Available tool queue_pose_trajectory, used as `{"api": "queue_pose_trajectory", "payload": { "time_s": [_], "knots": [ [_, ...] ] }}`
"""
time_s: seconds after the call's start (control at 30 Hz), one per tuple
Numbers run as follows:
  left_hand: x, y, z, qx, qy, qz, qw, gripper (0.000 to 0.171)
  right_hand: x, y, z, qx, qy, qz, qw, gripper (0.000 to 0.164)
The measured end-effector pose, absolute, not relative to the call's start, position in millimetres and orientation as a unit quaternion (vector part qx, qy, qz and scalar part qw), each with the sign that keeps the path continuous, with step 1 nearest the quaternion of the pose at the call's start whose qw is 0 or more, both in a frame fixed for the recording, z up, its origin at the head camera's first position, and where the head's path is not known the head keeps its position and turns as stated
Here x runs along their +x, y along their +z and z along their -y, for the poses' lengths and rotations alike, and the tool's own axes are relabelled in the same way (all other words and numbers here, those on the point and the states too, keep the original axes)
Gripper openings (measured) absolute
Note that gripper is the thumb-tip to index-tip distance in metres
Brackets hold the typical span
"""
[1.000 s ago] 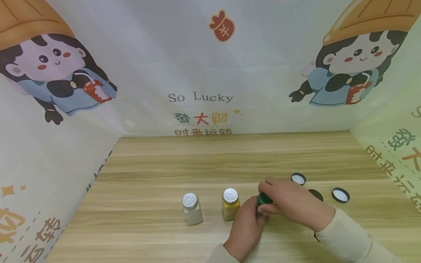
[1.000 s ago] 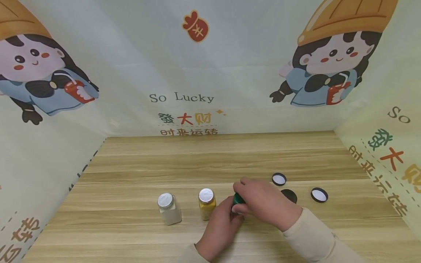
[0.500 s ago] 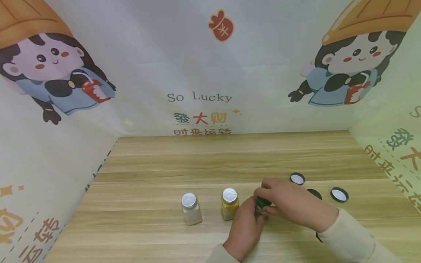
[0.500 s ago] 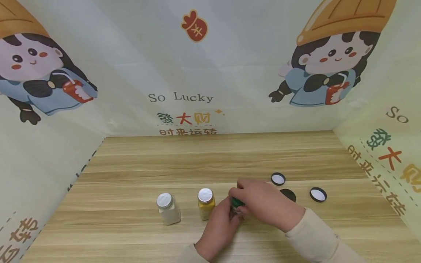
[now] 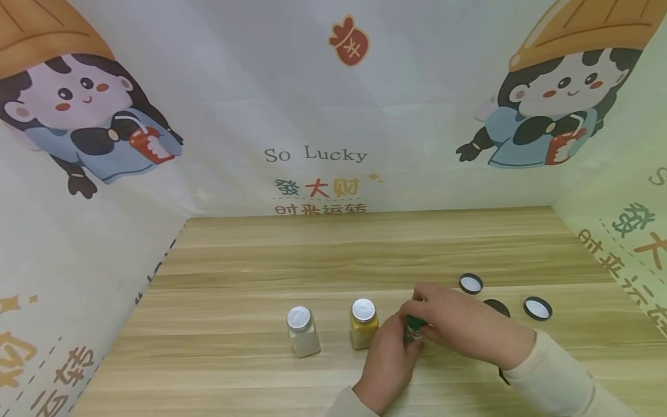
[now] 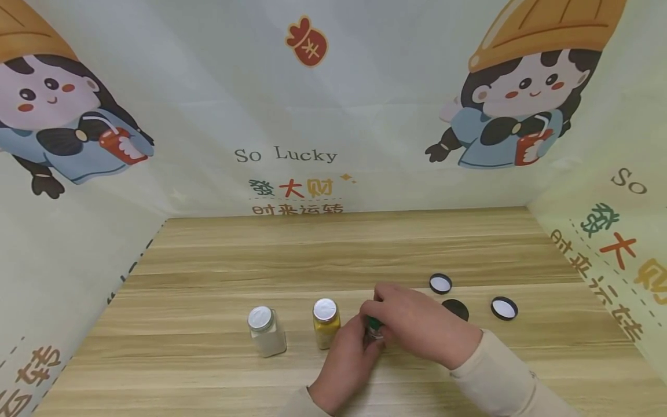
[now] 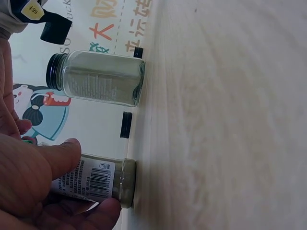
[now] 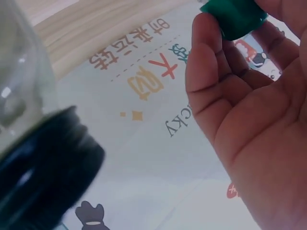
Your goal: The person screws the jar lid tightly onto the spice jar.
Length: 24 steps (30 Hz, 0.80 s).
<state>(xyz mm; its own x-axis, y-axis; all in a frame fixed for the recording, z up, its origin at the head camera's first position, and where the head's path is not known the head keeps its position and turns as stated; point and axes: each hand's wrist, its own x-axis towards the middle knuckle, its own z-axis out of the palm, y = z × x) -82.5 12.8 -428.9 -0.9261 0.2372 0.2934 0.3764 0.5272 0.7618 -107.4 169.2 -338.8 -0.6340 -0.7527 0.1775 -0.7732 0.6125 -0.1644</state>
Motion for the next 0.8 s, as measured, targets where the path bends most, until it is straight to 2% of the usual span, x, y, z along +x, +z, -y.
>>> {"api": "queue_pose_trajectory", "payload": {
  "time_s": [0.23,0.4,0.53,0.7,0.8],
  "knots": [
    [-82.8,-428.4,-12.6,-0.174,-0.465,0.865,0.075,0.023,-109.8,-338.9,-167.9,0.400,0.090,0.911,0.044,0.031],
    [-82.4,-428.7,-12.5,-0.175,-0.486,0.854,0.067,0.024,-112.4,-341.8,-166.3,0.379,0.091,0.920,0.051,0.039],
    [-82.7,-429.7,-12.4,-0.181,-0.488,0.851,0.072,0.028,-112.3,-341.0,-166.3,0.360,0.104,0.927,0.035,0.041],
    [-83.3,-429.5,-12.0,-0.181,-0.470,0.862,0.065,0.027,-109.3,-336.5,-170.7,0.393,0.131,0.910,0.002,0.027],
    [-83.4,-429.0,-11.7,-0.174,-0.462,0.868,0.055,0.027,-108.0,-335.3,-173.2,0.424,0.144,0.894,-0.011,0.031]
  ]
}}
